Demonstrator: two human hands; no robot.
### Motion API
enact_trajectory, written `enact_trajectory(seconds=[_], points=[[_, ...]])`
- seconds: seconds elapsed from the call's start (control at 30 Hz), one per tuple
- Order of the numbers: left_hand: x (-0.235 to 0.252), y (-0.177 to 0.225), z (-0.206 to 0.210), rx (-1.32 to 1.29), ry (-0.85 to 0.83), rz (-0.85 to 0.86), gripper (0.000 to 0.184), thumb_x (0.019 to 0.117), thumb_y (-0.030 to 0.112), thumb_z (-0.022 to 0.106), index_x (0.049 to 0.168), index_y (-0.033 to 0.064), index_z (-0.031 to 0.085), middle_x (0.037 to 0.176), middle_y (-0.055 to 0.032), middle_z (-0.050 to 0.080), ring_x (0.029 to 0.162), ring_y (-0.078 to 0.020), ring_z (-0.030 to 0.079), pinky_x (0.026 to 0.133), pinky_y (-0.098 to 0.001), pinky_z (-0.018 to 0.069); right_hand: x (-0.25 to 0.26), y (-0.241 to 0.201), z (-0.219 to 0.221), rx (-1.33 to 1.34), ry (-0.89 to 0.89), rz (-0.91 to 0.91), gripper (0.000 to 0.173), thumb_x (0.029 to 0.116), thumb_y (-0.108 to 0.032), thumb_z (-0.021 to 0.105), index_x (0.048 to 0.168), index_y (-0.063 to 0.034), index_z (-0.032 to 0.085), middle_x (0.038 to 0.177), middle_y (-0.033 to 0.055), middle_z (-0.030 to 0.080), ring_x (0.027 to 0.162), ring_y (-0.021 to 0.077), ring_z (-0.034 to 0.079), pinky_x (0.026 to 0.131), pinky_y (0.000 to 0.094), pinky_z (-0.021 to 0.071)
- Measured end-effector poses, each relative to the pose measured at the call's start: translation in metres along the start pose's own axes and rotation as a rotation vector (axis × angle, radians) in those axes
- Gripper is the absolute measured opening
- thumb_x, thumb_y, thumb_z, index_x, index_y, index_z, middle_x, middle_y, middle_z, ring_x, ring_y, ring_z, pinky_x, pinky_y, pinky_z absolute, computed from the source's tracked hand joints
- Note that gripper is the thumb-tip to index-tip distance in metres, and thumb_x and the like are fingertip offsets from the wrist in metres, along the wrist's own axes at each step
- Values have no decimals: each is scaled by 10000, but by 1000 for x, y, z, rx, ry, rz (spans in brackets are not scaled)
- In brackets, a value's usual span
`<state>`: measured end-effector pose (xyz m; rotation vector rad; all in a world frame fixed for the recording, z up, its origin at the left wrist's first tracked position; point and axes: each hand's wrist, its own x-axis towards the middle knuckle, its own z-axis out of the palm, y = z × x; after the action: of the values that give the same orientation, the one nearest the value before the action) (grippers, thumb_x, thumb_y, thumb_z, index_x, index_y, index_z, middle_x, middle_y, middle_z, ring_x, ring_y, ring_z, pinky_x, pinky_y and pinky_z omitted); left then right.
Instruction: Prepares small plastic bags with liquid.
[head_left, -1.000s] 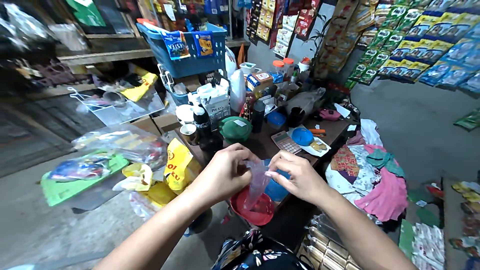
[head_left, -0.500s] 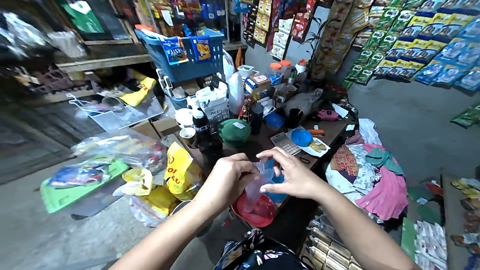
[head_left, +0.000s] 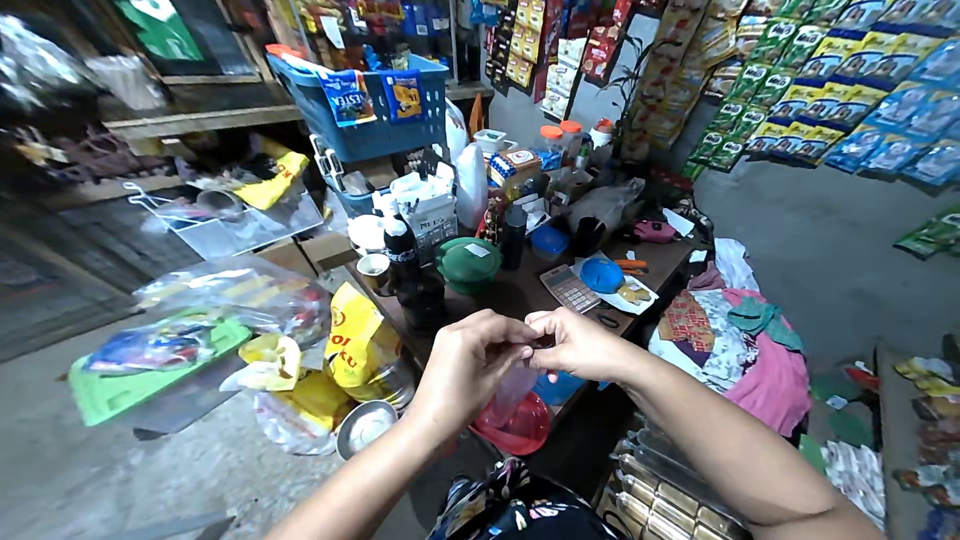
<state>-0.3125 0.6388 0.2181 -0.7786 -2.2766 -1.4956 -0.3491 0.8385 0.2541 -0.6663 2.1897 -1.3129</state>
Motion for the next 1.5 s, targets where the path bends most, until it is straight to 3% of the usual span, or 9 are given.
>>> enact_trajectory(seconds=[0.13, 0.23, 0.37, 0.57, 0.8, 0.97, 1.17, 1.33, 1.5], points=[[-9, -20, 2, -45, -66, -173, 652, 768, 394, 859, 1315, 109, 648, 1172, -47, 584, 973, -76, 588, 827, -230, 519, -2, -3, -3, -79, 9, 6, 130, 975, -126, 678, 1036, -36, 750, 960, 19, 622, 670, -14, 576, 613, 127, 510], [-6, -33, 12, -179, -305, -269, 533, 813, 372, 818, 1216, 45, 697, 1316, -97, 576, 1245, -151, 506, 1045, -334, 437, 2, -8, -4, -192, -42, -9, 163, 991, -173, 670, 1054, -43, 746, 967, 29, 613, 701, -8, 573, 632, 136, 500], [-1, -50, 29, -463, -427, -117, 147, 955, 144, 674, 1028, 21, 708, 1038, 57, 701, 1064, 40, 605, 1028, -230, 472, 4, -12, -10, -323, -116, -72, 189, 1004, -182, 645, 1051, -32, 751, 967, 40, 623, 801, 15, 571, 720, 169, 478], [-17, -60, 40, -355, -271, 5, 393, 1093, 268, 413, 1050, 0, 698, 1136, -45, 659, 1234, -106, 514, 1151, -351, 326, 0, 26, -19, 135, 23, -22, 103, 954, -90, 690, 1007, -18, 740, 944, -5, 639, 719, -1, 602, 648, 140, 524], [-17, -39, 42, -16, -110, -3, 341, 1064, 231, 454, 971, 67, 738, 1051, -16, 721, 1269, -202, 534, 1114, -483, 306, -11, 39, -10, 336, 163, -110, 95, 938, -40, 687, 1013, -4, 734, 958, -11, 639, 732, 12, 634, 649, 157, 564], [5, -9, 20, -188, -46, 75, 333, 1097, 282, 444, 1020, 100, 712, 1102, 26, 708, 1143, -53, 615, 1066, -320, 464, -26, 68, 23, 319, 479, -464, 311, 1003, -214, 629, 1208, 14, 684, 1124, 1, 660, 846, -20, 617, 707, 159, 543], [46, 41, -17, -487, 146, -65, 227, 1076, 314, 494, 1054, 236, 705, 1073, 65, 732, 1082, -112, 677, 996, -329, 548, -10, 164, 129, -245, 711, -381, 858, 776, -373, 845, 1434, 61, 509, 1416, 313, 543, 1277, 389, 587, 1041, 490, 516], [66, 49, -35, -704, 290, -342, 277, 1115, 222, 380, 1033, 193, 642, 1087, 25, 715, 1069, -129, 694, 950, -302, 580, 10, 215, 150, -436, 962, -770, 486, 951, -245, 725, 1367, -349, 496, 1484, 81, 434, 1430, 232, 419, 1182, 373, 372], [76, 27, -58, -811, 320, -425, 372, 1120, 216, 327, 969, 230, 667, 1038, 60, 722, 1076, -106, 682, 979, -322, 558, 9, 200, 151, -383, 1055, -773, 375, 1008, -192, 642, 1351, -300, 535, 1488, 57, 428, 1428, 178, 418, 1181, 329, 378]])
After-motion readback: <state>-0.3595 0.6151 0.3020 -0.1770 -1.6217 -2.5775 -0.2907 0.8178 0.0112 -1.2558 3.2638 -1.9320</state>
